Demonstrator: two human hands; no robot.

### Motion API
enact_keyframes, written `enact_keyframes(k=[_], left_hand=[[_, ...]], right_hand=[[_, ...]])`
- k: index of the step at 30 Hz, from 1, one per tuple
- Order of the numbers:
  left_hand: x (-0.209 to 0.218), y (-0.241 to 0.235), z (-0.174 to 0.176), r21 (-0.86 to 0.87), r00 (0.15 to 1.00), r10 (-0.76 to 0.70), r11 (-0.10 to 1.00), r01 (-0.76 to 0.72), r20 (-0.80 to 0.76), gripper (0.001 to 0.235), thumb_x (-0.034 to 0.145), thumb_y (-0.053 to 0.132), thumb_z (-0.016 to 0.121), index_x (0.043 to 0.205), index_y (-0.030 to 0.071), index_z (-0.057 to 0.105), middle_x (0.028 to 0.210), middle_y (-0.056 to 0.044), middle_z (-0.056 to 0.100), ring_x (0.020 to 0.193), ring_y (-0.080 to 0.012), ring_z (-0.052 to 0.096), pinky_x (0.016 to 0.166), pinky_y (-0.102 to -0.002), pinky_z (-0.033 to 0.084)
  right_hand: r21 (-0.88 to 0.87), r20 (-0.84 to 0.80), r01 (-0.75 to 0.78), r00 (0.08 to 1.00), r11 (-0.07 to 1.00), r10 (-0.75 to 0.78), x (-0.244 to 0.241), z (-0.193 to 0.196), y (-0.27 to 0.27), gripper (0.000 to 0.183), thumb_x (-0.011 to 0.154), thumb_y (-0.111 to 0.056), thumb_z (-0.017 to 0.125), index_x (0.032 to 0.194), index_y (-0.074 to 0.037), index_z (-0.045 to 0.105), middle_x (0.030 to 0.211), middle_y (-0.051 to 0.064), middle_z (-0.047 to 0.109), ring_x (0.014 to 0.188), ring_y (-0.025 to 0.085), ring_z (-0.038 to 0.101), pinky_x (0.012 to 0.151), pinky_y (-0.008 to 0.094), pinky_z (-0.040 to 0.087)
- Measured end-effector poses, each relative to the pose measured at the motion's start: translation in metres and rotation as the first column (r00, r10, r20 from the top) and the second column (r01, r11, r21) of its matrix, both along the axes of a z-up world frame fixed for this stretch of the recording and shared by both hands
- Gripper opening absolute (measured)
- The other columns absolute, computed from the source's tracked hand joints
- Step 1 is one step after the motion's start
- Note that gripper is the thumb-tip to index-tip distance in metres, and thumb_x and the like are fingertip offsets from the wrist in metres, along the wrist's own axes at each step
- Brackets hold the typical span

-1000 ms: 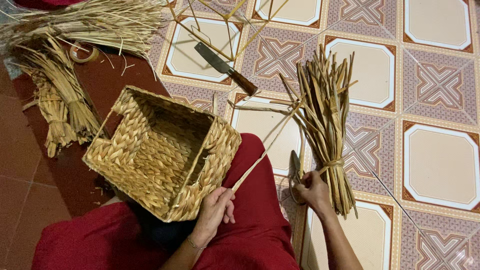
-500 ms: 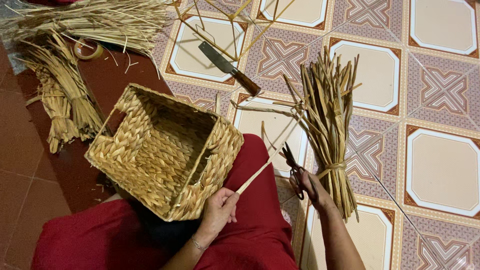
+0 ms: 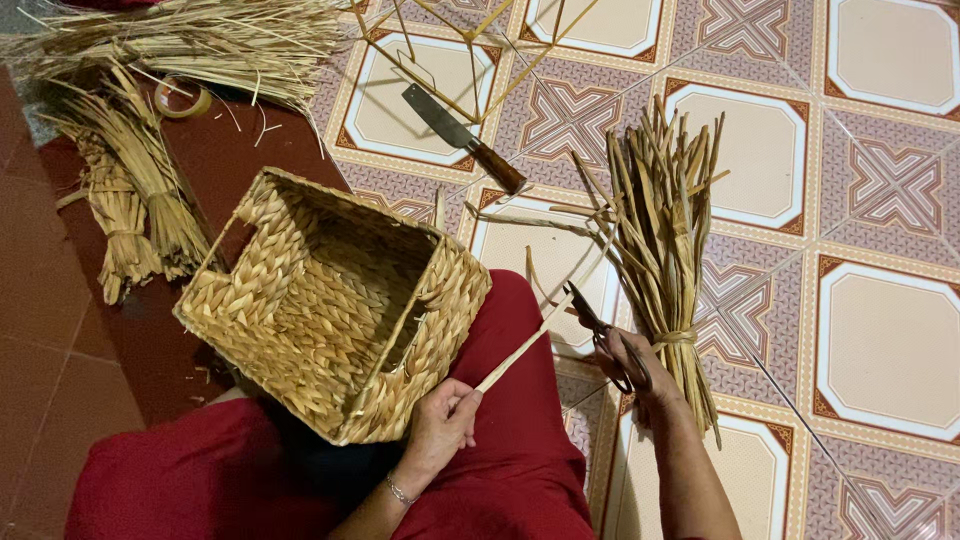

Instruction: The person weaves a rectangular basket using dried palm leaves, threading and tucking strips through the existing weave. They trim excess material with scissors and adjust the basket's shape as they work.

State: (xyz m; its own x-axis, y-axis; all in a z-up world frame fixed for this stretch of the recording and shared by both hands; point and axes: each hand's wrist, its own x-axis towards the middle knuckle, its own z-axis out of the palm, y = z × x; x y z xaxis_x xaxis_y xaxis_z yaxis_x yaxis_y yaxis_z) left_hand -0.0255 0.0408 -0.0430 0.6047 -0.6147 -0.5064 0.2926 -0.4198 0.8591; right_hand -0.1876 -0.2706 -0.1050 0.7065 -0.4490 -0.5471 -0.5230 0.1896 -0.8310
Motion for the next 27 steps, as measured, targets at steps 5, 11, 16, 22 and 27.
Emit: enact_keyframes(k=[5, 11, 16, 22, 27], left_hand=[[-0.001, 0.002, -0.005, -0.032, 1.0, -0.003, 0.999, 0.003, 0.005, 0.019, 0.1, 0.018, 0.061, 0.091, 0.002, 0.064, 0.057, -0.001, 0.06, 0.043, -0.0067, 0.054, 0.039, -0.022, 0.049], [0.0, 0.005, -0.006, -0.068, 1.0, 0.004, 0.998, -0.005, -0.009, 0.019, 0.102, 0.019, 0.059, 0.093, 0.002, 0.063, 0.057, -0.001, 0.06, 0.043, -0.007, 0.053, 0.04, -0.023, 0.049], [-0.001, 0.0, -0.005, -0.035, 0.999, 0.04, 0.999, -0.04, -0.007, 0.02, 0.102, 0.019, 0.059, 0.094, 0.002, 0.065, 0.057, -0.002, 0.061, 0.043, -0.0074, 0.055, 0.04, -0.022, 0.048], [-0.002, 0.0, -0.005, -0.035, 1.0, -0.026, 0.999, 0.026, 0.012, 0.019, 0.103, 0.02, 0.058, 0.096, 0.003, 0.064, 0.058, -0.002, 0.062, 0.044, -0.0075, 0.057, 0.039, -0.023, 0.05], [-0.009, -0.002, 0.002, -0.057, 0.994, -0.056, 0.997, 0.051, -0.091, 0.017, 0.103, 0.018, 0.057, 0.099, 0.003, 0.063, 0.058, -0.003, 0.062, 0.044, -0.0085, 0.057, 0.04, -0.023, 0.048]], right_hand=[[-0.044, -0.021, 0.013, 1.0, 0.999, -0.014, 0.007, 0.004, 0.003, 0.071, 0.09, -0.077, 0.049, 0.077, -0.009, 0.06, 0.056, -0.003, 0.045, 0.05, 0.011, 0.038, 0.049, 0.032, 0.025], [-0.115, -0.217, 0.15, 0.961, 0.982, -0.173, 0.012, 0.014, 0.006, 0.07, 0.092, -0.067, 0.056, 0.124, -0.009, 0.077, 0.056, -0.001, 0.049, 0.048, 0.012, 0.044, 0.045, 0.028, 0.037], [-0.439, -0.53, -0.319, 0.847, 0.84, 0.044, 0.014, 0.0, 0.029, 0.063, 0.09, -0.046, 0.06, 0.149, -0.024, 0.053, 0.075, 0.006, 0.067, 0.045, 0.017, 0.045, 0.039, 0.03, 0.041], [-0.856, -0.366, -0.344, 0.93, 0.387, 0.017, 0.011, -0.005, 0.053, 0.048, 0.097, -0.042, 0.062, 0.138, -0.016, 0.062, 0.096, 0.018, 0.073, 0.062, 0.017, 0.057, 0.043, 0.029, 0.051], [-0.308, -0.099, 0.124, 0.982, 0.943, -0.161, 0.056, 0.017, 0.052, 0.042, 0.105, -0.038, 0.046, 0.128, -0.011, 0.069, 0.099, 0.013, 0.077, 0.063, 0.022, 0.067, 0.05, 0.037, 0.058]])
